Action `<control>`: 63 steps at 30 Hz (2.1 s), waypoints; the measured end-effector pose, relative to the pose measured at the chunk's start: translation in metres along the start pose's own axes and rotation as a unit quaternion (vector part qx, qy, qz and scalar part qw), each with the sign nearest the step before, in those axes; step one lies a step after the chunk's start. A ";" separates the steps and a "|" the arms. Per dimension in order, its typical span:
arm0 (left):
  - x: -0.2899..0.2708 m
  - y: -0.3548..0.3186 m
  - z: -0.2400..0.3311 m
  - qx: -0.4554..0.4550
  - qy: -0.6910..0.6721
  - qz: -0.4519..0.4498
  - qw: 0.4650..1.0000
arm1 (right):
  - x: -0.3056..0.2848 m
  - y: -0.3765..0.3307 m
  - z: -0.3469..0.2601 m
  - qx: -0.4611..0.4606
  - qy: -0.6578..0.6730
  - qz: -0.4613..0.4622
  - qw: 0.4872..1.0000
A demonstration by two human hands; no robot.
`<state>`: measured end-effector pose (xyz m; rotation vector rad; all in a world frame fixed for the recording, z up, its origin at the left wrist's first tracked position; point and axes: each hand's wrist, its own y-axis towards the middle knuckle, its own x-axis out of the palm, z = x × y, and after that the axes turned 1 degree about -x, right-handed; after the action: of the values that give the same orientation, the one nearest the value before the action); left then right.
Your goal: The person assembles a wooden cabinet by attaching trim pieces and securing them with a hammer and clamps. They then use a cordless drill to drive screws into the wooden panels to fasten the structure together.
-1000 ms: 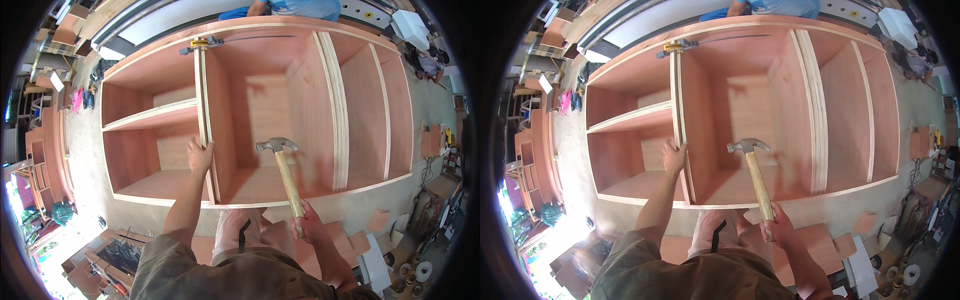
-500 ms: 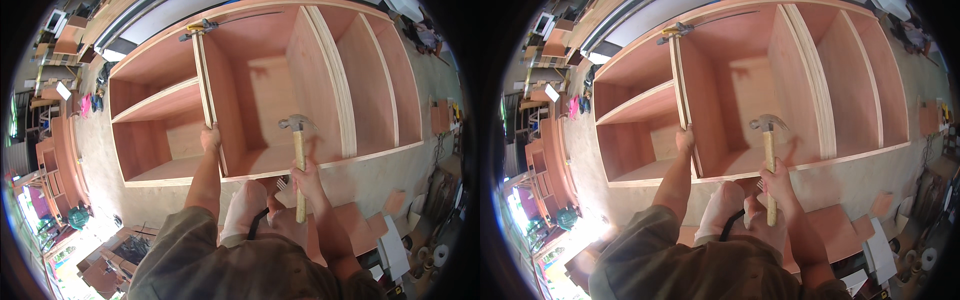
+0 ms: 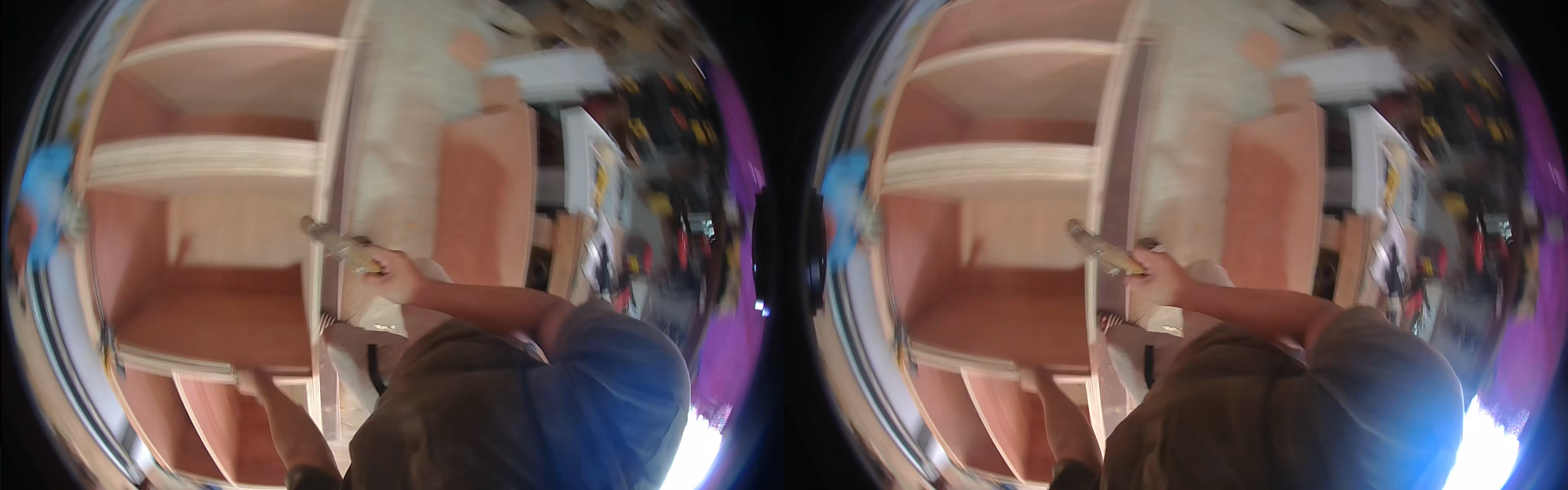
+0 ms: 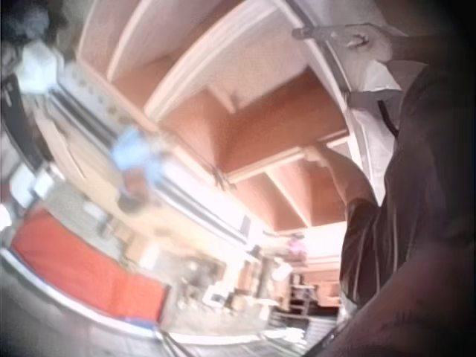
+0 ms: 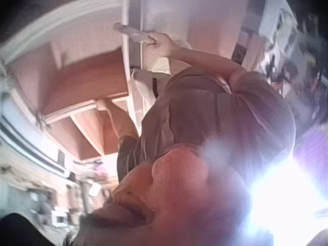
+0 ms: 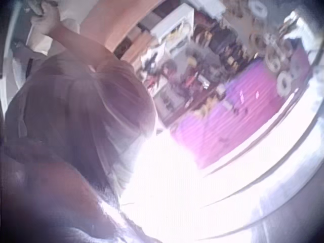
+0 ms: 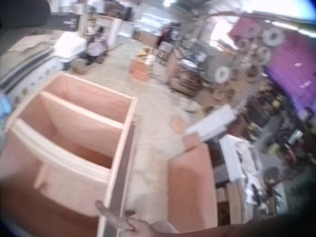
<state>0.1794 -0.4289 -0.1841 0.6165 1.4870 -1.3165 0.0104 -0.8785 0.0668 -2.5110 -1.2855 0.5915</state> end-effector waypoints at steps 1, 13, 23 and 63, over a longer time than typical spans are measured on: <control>0.017 0.025 -0.030 0.129 0.125 0.047 0.983 | -0.010 -0.007 0.001 0.033 -0.014 0.037 0.999; -0.069 -0.043 0.049 -0.028 -0.189 -0.163 0.968 | -0.089 -0.250 0.028 0.203 -0.004 0.498 0.843; -0.086 -0.123 0.087 0.086 -0.083 -0.254 0.960 | -0.121 -0.494 0.081 0.352 -0.100 0.612 0.701; -0.140 -0.244 0.038 0.055 -0.070 -0.072 0.993 | -0.150 -0.702 0.246 0.237 -0.368 0.410 0.800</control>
<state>0.0310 -0.4982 0.0471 0.4833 1.3717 -1.5306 -0.6831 -0.5865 0.1683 -2.3178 0.0036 1.9318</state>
